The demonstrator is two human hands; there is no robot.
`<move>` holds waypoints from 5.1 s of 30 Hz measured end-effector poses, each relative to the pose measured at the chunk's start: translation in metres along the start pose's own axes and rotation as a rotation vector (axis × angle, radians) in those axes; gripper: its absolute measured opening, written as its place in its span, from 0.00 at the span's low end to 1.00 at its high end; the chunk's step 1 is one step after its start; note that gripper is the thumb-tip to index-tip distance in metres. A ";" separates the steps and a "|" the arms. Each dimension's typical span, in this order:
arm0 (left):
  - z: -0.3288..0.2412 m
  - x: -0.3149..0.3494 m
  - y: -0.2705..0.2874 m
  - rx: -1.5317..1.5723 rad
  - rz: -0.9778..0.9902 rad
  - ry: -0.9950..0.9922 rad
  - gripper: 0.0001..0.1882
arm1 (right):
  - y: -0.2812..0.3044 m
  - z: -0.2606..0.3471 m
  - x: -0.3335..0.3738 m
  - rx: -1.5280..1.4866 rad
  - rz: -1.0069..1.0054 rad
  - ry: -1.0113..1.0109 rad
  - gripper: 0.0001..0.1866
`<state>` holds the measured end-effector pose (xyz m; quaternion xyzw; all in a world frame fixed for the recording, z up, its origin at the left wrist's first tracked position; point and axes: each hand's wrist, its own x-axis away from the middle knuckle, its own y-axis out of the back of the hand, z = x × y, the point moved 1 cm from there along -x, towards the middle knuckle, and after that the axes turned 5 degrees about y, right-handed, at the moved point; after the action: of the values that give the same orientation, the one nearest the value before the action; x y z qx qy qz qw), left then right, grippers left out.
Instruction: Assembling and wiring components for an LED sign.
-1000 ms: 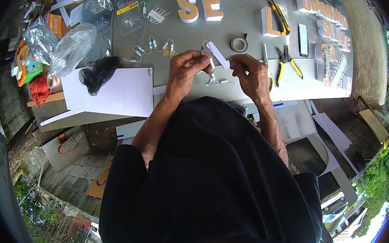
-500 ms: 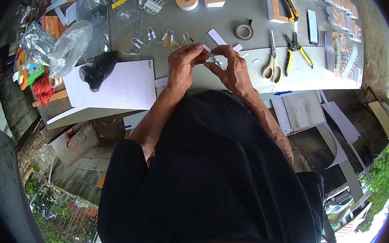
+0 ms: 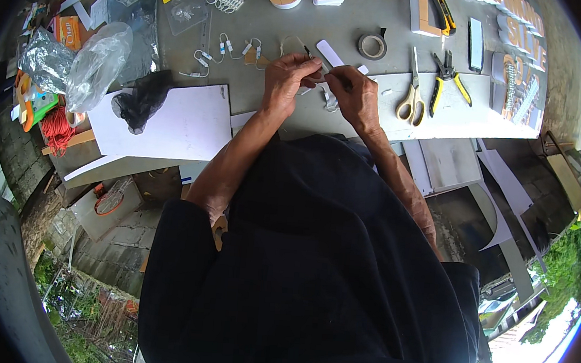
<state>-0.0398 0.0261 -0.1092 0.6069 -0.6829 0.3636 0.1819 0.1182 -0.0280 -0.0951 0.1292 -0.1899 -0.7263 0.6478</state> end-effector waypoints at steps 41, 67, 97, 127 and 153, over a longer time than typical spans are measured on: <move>0.006 -0.054 -0.005 -0.719 -0.228 -0.580 0.09 | -0.004 -0.032 -0.057 -0.332 0.060 -0.565 0.14; 0.012 -0.056 -0.002 -0.735 -0.219 -0.643 0.08 | -0.008 -0.025 -0.057 -0.353 0.016 -0.599 0.12; 0.013 -0.057 -0.003 -0.771 -0.222 -0.725 0.06 | -0.009 -0.022 -0.060 -0.300 0.032 -0.613 0.13; 0.015 -0.055 -0.004 -0.772 -0.250 -0.765 0.06 | -0.008 -0.030 -0.060 -0.311 0.081 -0.544 0.13; 0.012 -0.054 -0.004 -0.829 -0.235 -0.750 0.07 | -0.010 -0.028 -0.064 -0.284 0.069 -0.587 0.11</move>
<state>-0.0231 0.0549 -0.1528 0.6441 -0.7143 -0.1977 0.1893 0.1297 0.0337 -0.1278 -0.1840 -0.2696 -0.7295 0.6011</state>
